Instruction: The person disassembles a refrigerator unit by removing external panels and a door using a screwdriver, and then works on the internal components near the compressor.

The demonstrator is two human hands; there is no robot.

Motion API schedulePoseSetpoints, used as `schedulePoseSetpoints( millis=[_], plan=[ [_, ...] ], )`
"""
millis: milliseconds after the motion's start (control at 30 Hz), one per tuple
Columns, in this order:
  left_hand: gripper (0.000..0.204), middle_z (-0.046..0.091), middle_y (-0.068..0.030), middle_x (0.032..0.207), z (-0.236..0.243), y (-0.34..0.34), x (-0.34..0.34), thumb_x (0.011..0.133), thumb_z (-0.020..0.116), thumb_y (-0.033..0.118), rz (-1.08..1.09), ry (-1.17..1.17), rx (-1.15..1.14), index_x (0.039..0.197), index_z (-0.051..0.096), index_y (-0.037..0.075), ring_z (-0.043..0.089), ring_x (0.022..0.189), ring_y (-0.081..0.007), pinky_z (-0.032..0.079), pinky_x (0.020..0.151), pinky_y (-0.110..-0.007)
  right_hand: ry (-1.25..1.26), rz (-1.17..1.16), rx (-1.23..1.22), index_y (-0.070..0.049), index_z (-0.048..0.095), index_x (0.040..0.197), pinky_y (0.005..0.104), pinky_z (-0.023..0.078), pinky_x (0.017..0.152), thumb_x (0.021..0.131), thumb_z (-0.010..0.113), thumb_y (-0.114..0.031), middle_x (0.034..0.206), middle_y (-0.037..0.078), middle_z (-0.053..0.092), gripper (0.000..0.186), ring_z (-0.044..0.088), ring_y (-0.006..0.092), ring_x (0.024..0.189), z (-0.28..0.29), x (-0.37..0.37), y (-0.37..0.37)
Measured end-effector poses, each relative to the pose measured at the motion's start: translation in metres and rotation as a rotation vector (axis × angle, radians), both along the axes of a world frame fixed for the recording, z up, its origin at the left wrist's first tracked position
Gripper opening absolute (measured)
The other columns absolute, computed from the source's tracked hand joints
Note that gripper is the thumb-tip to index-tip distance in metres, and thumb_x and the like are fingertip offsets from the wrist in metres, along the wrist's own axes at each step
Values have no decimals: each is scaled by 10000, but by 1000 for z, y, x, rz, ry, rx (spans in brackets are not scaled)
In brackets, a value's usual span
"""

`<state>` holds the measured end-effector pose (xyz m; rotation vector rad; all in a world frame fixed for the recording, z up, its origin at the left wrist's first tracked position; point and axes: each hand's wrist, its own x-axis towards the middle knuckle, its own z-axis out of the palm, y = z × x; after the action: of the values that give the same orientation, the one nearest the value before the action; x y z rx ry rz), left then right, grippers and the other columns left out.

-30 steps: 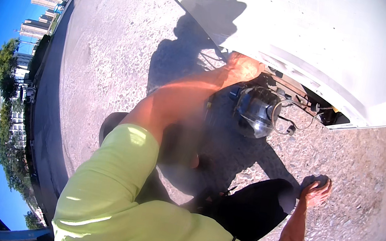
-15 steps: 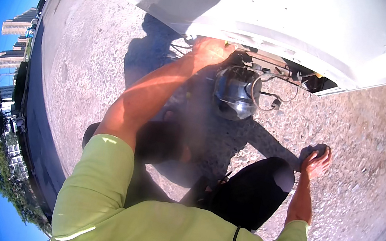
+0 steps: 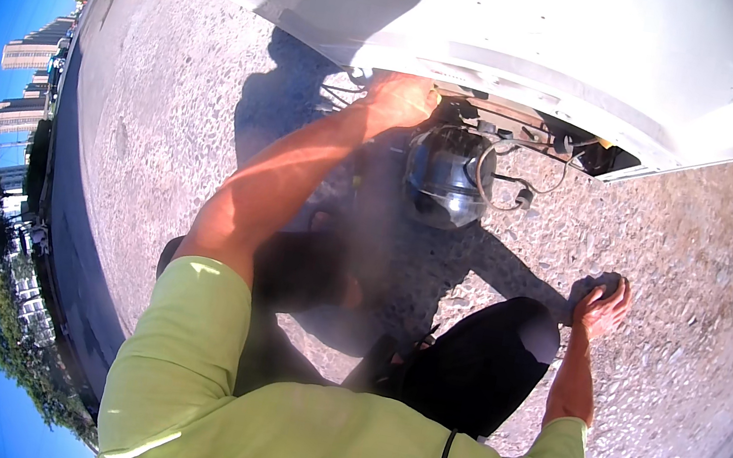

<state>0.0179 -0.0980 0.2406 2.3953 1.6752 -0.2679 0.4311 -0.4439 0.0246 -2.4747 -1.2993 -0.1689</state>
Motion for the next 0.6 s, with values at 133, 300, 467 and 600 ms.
schedulePoseSetpoints(
  millis=[133, 300, 467, 600],
  plan=[
    [477, 702, -233, 1094, 6, -4, 5, 960, 519, 428, 44, -128, 112, 1128, 687, 15, 654, 1068, -415, 506, 927, -503, 3, 24, 36, -156, 504, 1433, 485, 338, 1150, 937, 572, -288, 1493, 90, 478, 518, 423, 338, 1396, -4, 2, -3],
    [501, 704, -222, 1111, 10, -3, 5, 974, 493, 463, 70, 22, -151, 1131, 705, 36, 658, 1073, -403, 500, 943, -498, 16, -14, -15, -154, 506, 1432, 482, 338, 1147, 937, 570, -291, 1496, 80, 476, 517, 422, 329, 1397, -5, 3, -2],
    [438, 701, -224, 1114, 2, -1, 2, 960, 526, 401, 33, -11, 75, 1124, 708, 38, 662, 1056, -398, 503, 935, -489, 5, 9, 17, -151, 506, 1431, 482, 333, 1151, 938, 568, -293, 1499, 73, 474, 517, 420, 326, 1398, -3, 2, -2],
    [450, 706, -223, 1081, 4, 4, 0, 975, 507, 408, 110, 30, -159, 1095, 711, 26, 666, 1040, -396, 507, 924, -489, 11, -3, -13, -147, 509, 1429, 481, 328, 1155, 937, 571, -292, 1497, 73, 477, 516, 416, 326, 1400, 5, -1, 2]
  ],
)
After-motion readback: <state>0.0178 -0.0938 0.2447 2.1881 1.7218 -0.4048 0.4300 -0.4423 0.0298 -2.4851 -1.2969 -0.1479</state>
